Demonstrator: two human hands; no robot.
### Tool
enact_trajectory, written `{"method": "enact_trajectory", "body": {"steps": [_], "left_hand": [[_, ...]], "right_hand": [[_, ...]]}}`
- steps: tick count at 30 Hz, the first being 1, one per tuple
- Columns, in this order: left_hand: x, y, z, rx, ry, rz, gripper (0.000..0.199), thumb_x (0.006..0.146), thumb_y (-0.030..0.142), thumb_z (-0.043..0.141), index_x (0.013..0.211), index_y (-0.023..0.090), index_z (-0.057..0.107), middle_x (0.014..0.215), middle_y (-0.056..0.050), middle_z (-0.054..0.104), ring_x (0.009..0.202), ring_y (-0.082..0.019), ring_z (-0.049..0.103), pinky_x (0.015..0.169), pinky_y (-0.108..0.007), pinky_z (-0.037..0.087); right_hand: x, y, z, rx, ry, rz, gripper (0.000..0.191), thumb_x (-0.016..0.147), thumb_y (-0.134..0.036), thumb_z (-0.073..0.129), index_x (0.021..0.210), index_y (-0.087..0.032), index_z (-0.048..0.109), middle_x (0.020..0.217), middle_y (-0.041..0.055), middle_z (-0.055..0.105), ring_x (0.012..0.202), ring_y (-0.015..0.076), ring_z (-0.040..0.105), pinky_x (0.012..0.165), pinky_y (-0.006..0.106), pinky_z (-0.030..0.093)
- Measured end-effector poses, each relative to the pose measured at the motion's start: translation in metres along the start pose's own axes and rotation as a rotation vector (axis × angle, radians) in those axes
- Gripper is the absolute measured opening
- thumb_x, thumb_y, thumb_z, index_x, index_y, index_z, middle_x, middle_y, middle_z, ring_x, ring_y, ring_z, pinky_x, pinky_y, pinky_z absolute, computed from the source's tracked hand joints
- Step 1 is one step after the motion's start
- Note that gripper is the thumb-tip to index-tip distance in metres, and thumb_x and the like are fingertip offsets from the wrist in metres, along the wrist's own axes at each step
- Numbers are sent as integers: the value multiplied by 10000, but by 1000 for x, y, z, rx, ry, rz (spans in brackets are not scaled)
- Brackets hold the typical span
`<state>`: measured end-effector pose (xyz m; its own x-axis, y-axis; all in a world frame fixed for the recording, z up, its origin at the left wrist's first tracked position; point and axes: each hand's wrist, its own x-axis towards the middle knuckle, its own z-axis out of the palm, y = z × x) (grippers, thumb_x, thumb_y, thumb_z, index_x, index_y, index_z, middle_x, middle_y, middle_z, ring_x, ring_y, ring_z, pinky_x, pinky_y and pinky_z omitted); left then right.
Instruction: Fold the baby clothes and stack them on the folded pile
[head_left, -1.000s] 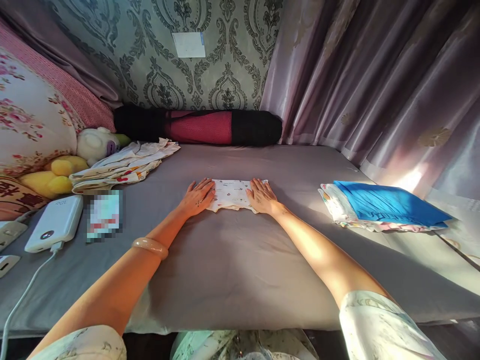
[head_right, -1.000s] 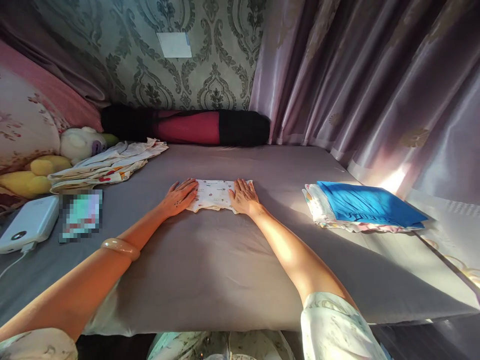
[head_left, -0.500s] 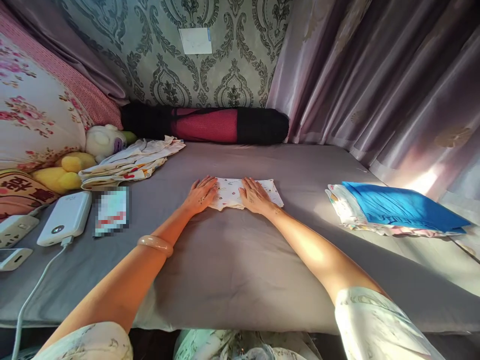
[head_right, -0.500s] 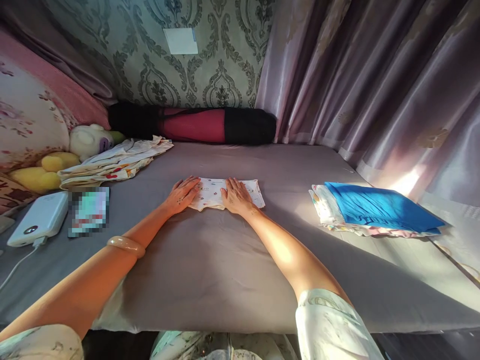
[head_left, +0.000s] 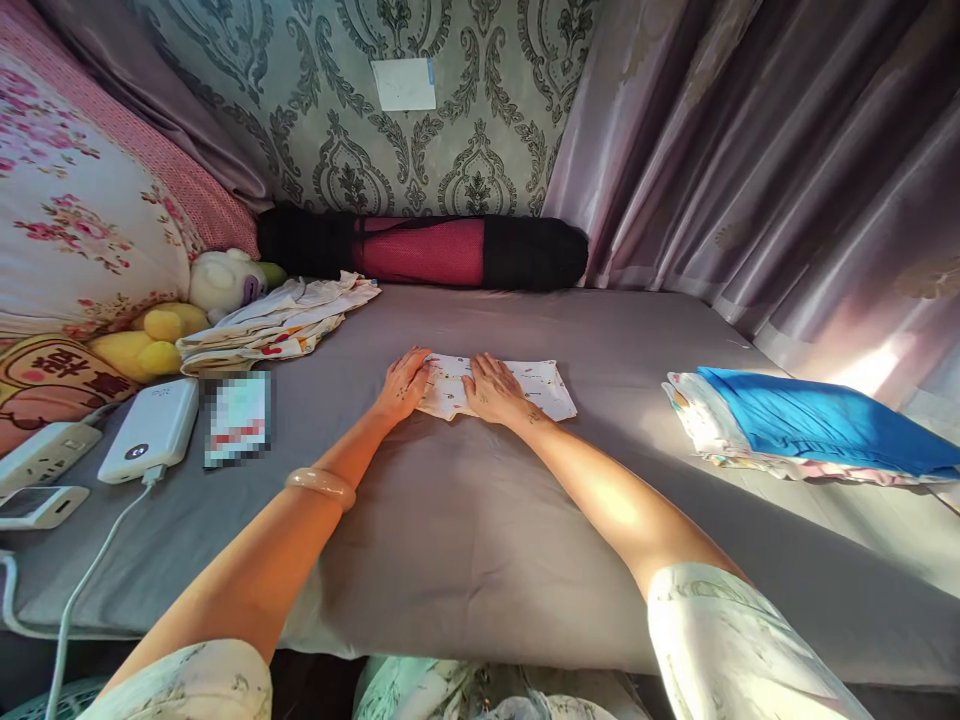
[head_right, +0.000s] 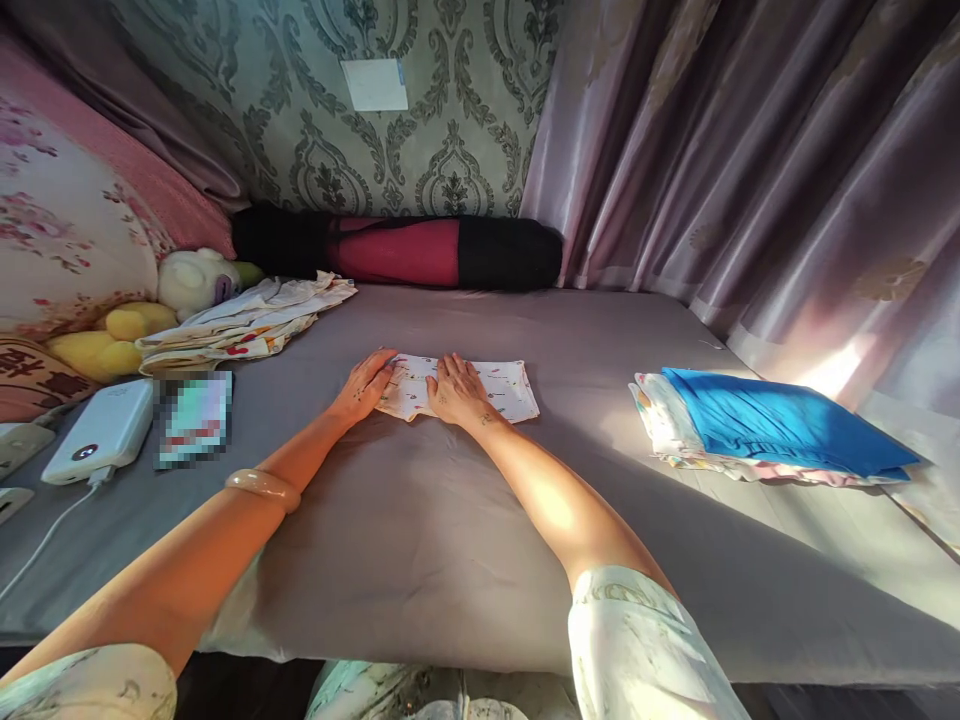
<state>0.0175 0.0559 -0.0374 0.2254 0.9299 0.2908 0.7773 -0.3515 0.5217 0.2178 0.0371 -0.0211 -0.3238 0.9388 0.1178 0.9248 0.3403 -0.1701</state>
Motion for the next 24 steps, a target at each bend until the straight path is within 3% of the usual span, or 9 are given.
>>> {"method": "enact_trajectory", "body": {"steps": [7,11,16,24], "left_hand": [[2,-8,1,-120,64,-35,507,920,315,284,1333,143,522,1416,-123,535,1388,-256,398,1151,-467,314],[2,-10,1,-149,77,-41,501,918,325,298,1322,151,536,1403,-121,545,1379,-255,413,1148,-458,327],[2,-11,2,-186,98,-59,478,920,308,318,1313,162,549,1399,-106,549,1354,-241,444,1146,-439,339],[1,-6,-1,-201,95,-72,484,940,319,292,1323,148,534,1408,-112,540,1351,-235,442,1148,-431,333]], "right_hand": [[3,-2,-7,-9,-69,21,597,995,-350,237,1463,-13,391,1545,165,351,1450,287,255,1184,429,195],[11,-17,-11,-8,-79,13,586,984,-316,267,1466,-2,380,1552,178,327,1457,284,240,1195,450,139],[12,-37,-2,16,-29,29,593,999,-324,272,1473,25,346,1548,199,325,1451,291,249,1183,417,146],[14,-36,1,14,-63,28,612,994,-334,284,1476,40,329,1554,211,303,1449,310,244,1180,432,150]]}}
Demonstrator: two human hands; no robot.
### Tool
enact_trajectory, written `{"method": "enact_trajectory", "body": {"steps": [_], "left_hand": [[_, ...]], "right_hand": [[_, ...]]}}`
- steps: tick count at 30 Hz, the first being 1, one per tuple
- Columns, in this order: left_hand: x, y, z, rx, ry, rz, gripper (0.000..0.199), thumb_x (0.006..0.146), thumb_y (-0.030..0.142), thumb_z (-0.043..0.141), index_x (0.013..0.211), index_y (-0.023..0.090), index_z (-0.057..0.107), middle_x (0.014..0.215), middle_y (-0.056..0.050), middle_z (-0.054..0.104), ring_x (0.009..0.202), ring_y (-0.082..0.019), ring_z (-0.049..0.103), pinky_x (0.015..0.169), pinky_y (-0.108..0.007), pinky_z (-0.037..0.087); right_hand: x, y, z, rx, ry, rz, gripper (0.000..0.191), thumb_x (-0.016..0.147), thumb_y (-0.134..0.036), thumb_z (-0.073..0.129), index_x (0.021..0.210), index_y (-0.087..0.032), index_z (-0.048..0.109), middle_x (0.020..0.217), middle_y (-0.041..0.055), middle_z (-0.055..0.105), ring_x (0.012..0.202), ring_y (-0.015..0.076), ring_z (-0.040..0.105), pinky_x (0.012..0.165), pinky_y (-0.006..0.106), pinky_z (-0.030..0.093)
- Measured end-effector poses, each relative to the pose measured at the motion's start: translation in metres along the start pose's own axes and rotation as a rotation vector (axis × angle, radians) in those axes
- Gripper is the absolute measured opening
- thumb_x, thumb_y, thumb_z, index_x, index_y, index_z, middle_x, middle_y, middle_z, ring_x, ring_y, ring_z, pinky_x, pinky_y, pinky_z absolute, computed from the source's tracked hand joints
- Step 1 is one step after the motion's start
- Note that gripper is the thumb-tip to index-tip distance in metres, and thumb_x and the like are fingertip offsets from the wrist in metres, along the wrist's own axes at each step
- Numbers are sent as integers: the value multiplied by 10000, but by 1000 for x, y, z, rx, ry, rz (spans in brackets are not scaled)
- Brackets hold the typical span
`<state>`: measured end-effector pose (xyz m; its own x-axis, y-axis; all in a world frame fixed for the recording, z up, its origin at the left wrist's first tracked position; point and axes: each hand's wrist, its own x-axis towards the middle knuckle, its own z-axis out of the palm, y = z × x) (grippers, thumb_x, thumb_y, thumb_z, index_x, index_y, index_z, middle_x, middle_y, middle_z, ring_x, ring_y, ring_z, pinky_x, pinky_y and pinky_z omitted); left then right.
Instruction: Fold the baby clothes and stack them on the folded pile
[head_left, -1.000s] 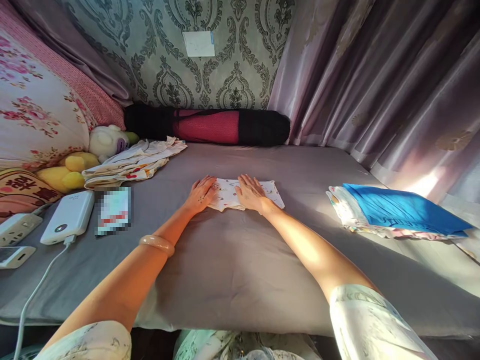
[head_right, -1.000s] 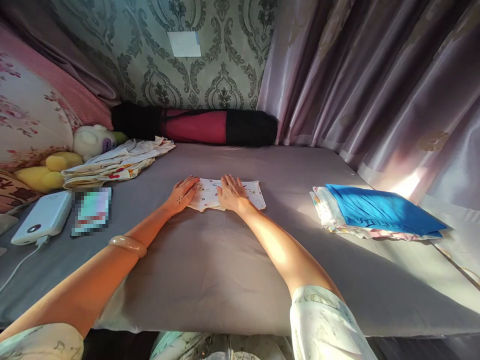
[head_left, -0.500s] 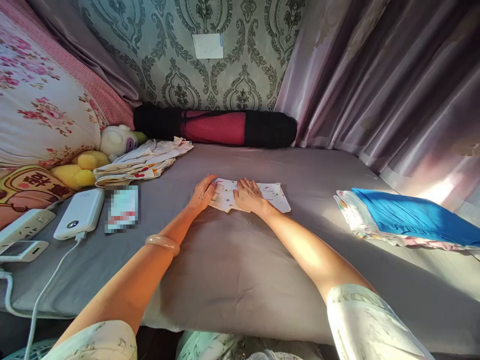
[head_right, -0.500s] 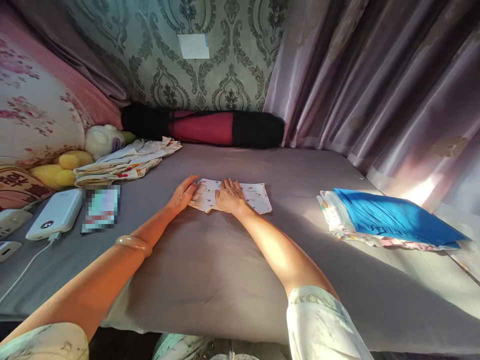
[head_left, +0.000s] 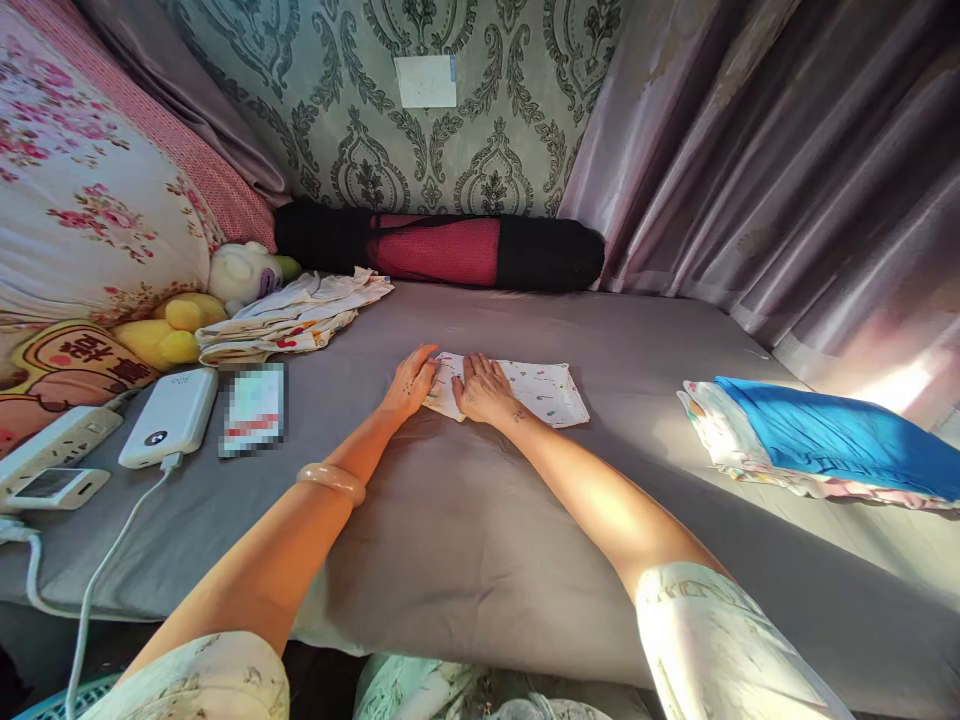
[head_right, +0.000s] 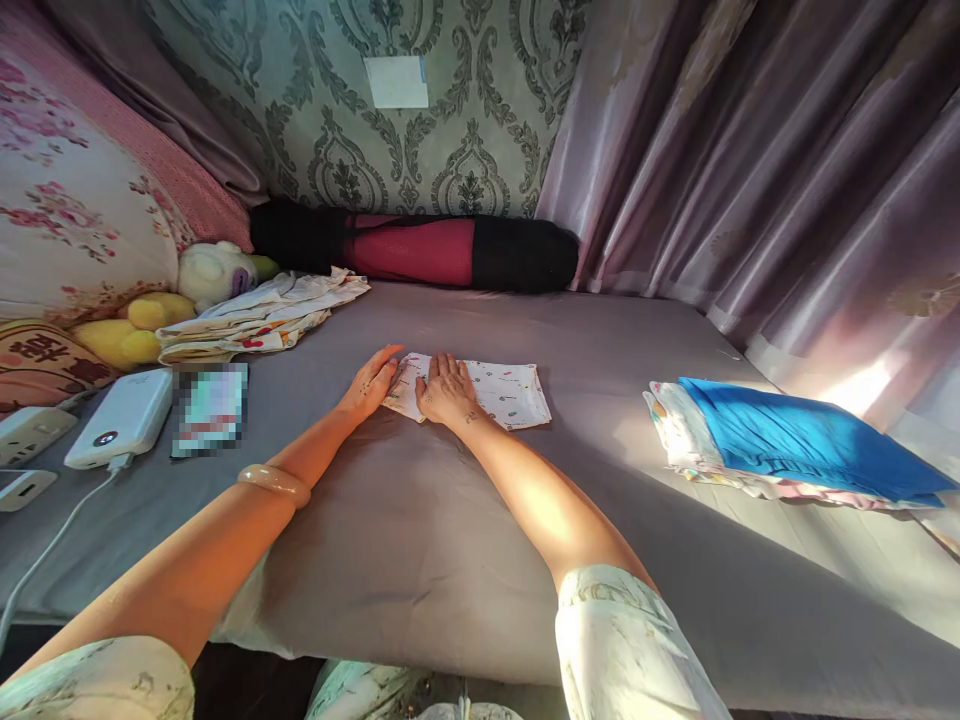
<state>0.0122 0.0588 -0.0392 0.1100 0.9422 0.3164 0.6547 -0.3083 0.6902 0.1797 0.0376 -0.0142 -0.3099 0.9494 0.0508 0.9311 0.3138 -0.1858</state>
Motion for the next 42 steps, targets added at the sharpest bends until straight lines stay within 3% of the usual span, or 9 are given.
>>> {"method": "enact_trajectory", "body": {"steps": [5,12,18,24,27,30,33,42], "left_hand": [[-3,8,-4,8,24,-47,564,986,474,209,1322,156,533,1369,-121,568,1294,-234,501,1113,-411,376],[-3,11,-5,9,26,-93,681,978,540,133,1350,113,510,1407,-139,533,1332,-222,464,1128,-352,351],[-4,10,-6,13,2,-69,638,977,526,176,1341,123,511,1394,-141,542,1324,-228,470,1128,-375,348],[-2,9,-5,91,-66,27,564,985,478,198,1349,162,492,1398,-121,542,1329,-226,461,1131,-414,340],[-2,9,-2,169,-106,70,513,978,451,263,1344,177,494,1409,-119,530,1348,-239,436,1136,-434,321],[-4,8,1,234,-132,89,480,959,442,345,1364,222,480,1440,-94,504,1385,-257,386,1144,-458,292],[-6,8,2,291,-159,115,520,934,458,403,1400,233,449,1475,-89,468,1408,-275,351,1151,-478,260],[-6,10,1,386,-219,144,572,912,478,431,1429,233,436,1515,-89,424,1422,-286,325,1151,-489,235]], "right_hand": [[11,-16,-2,20,26,-18,591,989,-314,279,1476,15,340,1566,203,282,1465,295,210,1189,448,116],[16,-37,16,52,85,-41,546,1002,-331,290,1483,-85,362,1558,175,320,1459,277,232,1169,455,167],[17,-38,18,77,83,-37,573,1002,-341,276,1467,-18,361,1556,196,312,1449,293,245,1176,447,166],[15,-9,0,189,163,-31,538,1004,-278,211,1481,-66,340,1560,140,332,1442,208,281,1165,367,233],[3,18,-8,113,209,-44,543,1000,-287,239,1484,-69,352,1575,138,299,1465,240,221,1190,436,159],[-9,36,-8,42,163,-115,550,1003,-318,256,1484,-74,366,1579,143,286,1473,254,199,1197,473,111],[-14,40,-1,14,111,-179,551,1010,-347,255,1486,-95,371,1582,128,283,1474,241,197,1199,465,100],[-10,39,3,64,67,-163,566,1012,-369,250,1492,-89,359,1578,126,294,1467,251,219,1192,450,164]]}}
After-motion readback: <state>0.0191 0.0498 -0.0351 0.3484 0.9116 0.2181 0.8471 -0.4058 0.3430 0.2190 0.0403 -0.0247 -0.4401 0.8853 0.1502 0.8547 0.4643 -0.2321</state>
